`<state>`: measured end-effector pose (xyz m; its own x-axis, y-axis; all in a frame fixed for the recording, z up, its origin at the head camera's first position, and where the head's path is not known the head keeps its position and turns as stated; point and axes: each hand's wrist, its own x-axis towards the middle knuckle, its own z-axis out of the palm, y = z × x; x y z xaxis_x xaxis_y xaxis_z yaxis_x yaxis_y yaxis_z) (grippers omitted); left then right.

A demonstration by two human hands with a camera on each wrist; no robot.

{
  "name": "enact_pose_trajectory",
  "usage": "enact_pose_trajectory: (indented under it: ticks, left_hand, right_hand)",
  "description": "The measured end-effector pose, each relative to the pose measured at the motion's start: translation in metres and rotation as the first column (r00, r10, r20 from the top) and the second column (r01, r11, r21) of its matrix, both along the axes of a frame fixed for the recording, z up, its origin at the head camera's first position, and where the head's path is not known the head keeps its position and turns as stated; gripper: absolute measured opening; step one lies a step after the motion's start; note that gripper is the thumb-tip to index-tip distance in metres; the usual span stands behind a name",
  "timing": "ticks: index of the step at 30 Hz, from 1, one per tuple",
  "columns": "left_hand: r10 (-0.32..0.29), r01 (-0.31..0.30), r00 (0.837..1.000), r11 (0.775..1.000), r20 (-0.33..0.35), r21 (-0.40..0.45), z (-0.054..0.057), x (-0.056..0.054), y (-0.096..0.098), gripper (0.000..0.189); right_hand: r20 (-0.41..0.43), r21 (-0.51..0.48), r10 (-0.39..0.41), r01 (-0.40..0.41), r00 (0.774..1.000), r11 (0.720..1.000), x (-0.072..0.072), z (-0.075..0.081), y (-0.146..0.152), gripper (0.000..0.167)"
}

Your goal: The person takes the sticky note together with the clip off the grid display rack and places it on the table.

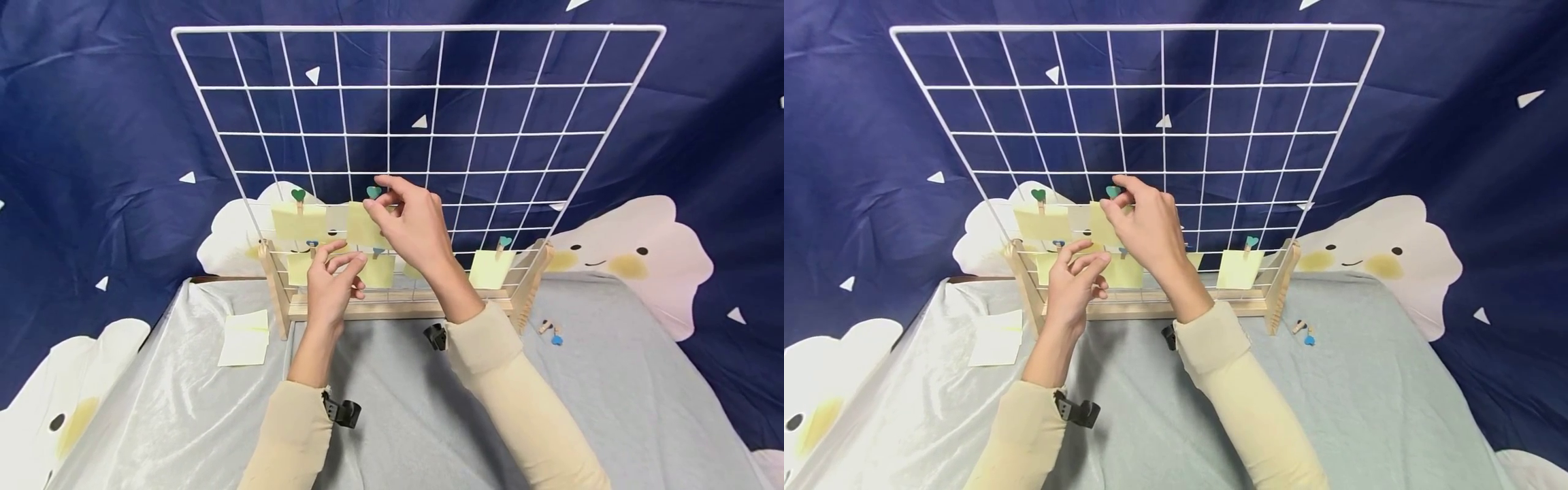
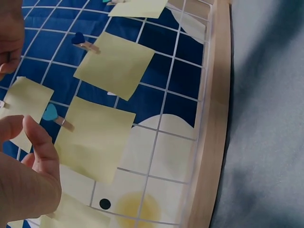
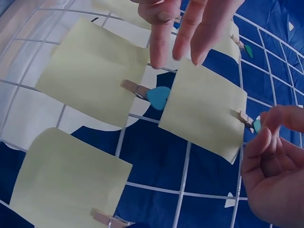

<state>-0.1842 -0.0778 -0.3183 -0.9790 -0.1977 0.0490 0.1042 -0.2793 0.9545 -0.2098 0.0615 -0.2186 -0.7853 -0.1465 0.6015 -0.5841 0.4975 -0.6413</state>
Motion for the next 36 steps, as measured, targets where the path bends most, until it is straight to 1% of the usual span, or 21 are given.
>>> enact_pose_trajectory:
  ticks: [7, 9, 12, 17, 21, 27, 36]
  left_hand:
    - [-0.009, 0.009, 1.000, 1.000, 0.002, 0.018, 0.001, -0.001, 0.002, 0.046]
    - [-0.014, 0.014, 1.000, 1.000, 0.000, 0.015, 0.002, -0.002, 0.004, 0.048]
    - [-0.017, 0.017, 1.000, 1.000, -0.001, 0.015, 0.003, -0.003, 0.005, 0.051]
    - [-0.006, 0.006, 1.000, 1.000, 0.007, 0.028, 0.004, -0.002, 0.007, 0.050]
    - [0.003, -0.003, 1.000, 0.999, -0.011, 0.032, 0.007, -0.002, 0.008, 0.041]
    - [0.021, -0.018, 0.998, 0.999, -0.061, 0.041, 0.012, 0.000, 0.008, 0.025]
    - [0.022, -0.017, 0.996, 0.998, -0.081, 0.063, 0.015, -0.001, 0.008, 0.016]
  right_hand:
    - [0.120, 0.109, -0.006, -0.007, 0.993, 0.994, 0.001, 0.005, -0.003, 0.052]
    - [0.130, 0.126, -0.018, 0.002, 0.991, 0.992, 0.002, 0.005, -0.003, 0.051]
    - [0.120, 0.130, -0.038, 0.022, 0.992, 0.991, 0.001, 0.004, -0.003, 0.046]
    - [0.057, 0.123, -0.067, 0.059, 0.996, 0.991, 0.000, 0.002, -0.004, 0.032]
    - [-0.023, 0.115, -0.096, 0.098, 0.995, 0.989, -0.002, -0.001, -0.005, 0.023]
    - [-0.132, 0.073, -0.135, 0.146, 0.982, 0.987, -0.003, -0.006, -0.005, 0.016]
    - [-0.215, -0.030, -0.175, 0.173, 0.961, 0.985, -0.002, -0.014, -0.009, 0.009]
